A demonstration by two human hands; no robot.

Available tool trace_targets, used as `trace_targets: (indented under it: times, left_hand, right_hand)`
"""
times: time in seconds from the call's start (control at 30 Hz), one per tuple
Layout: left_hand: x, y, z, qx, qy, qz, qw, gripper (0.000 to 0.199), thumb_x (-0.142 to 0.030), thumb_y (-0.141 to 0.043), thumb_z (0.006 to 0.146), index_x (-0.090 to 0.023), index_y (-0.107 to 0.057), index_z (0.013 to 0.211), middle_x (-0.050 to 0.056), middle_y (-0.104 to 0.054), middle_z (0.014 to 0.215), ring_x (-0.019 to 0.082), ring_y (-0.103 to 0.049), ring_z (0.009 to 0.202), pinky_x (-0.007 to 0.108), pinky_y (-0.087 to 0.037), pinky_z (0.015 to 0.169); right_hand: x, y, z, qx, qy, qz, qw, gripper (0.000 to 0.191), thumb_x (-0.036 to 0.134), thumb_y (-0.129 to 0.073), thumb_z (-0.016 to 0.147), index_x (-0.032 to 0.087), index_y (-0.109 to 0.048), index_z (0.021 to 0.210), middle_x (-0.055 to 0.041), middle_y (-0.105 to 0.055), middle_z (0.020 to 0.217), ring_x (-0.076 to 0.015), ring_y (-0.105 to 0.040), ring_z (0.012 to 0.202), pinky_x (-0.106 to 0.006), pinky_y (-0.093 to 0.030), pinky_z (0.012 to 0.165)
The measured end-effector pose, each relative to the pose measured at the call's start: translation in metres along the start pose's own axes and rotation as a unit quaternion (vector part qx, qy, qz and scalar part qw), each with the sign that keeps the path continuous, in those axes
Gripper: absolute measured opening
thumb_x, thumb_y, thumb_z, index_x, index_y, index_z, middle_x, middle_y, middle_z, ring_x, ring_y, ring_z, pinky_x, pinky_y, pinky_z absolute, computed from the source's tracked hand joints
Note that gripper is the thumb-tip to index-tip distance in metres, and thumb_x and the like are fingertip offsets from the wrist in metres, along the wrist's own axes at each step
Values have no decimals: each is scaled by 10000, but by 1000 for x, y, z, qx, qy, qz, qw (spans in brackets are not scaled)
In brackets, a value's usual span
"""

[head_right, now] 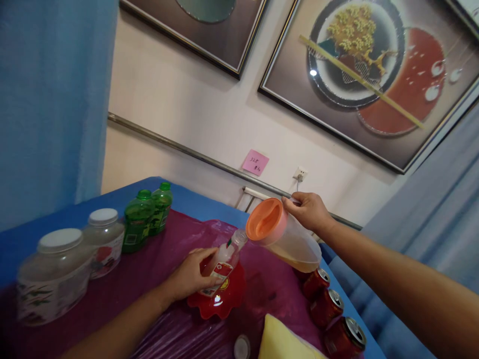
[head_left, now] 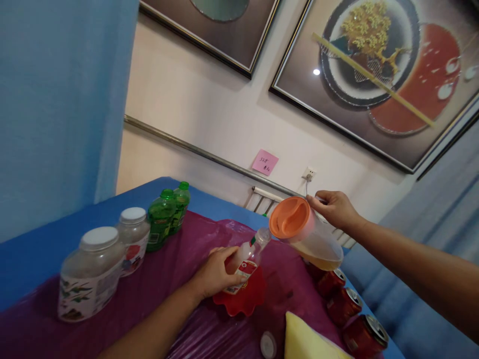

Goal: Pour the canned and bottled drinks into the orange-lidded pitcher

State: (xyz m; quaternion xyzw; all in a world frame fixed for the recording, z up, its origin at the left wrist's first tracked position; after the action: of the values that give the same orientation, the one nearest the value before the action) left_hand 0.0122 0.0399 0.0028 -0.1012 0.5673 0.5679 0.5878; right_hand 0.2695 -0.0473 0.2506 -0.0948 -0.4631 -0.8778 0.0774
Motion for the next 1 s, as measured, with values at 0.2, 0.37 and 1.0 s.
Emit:
trace_targets:
  times: [0.2,0.37,1.0]
  left_hand:
    - [0,0,0,-6,0,-3,1000,728,-425,-877,563,-220,-686,1236,79,-736,1224,332,-644,1131,429,-458,1018]
    - [-1,1,-1,-5,3,-7,1000,720,-428,-873,563,-218,-691,1227,82,-737,1215,325,-644,1128,430,-456,1022]
    - [4,-3,1,1,-4,-15,1000,695,-423,-869,575,-234,-692,1220,84,-728,1242,324,-641,1153,424,-454,1035]
  right_hand:
    - [-2,-1,-1,1,-8,-7,1000,521,614,-515,803,233,-294,523,57,-217,534,-90,-241,507,-260,-196,473]
    - [-2,-1,-2,0,-6,-6,1000,514,604,-516,799,234,-285,527,56,-218,537,-91,-238,511,-262,-195,477]
    - [-8,-7,-5,-13,-10,6,1000,510,594,-536,790,240,-276,529,59,-216,531,-92,-237,507,-262,-190,476]
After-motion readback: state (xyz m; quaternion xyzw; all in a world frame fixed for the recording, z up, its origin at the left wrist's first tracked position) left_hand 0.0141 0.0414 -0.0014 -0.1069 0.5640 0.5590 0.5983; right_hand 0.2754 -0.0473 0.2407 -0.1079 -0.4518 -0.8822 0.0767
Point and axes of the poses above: each hand's wrist, its own z-axis towards the middle knuckle, its own y-axis out of the back of the hand, x = y × z, the point moved 3 cm from there along z, towards the middle knuckle
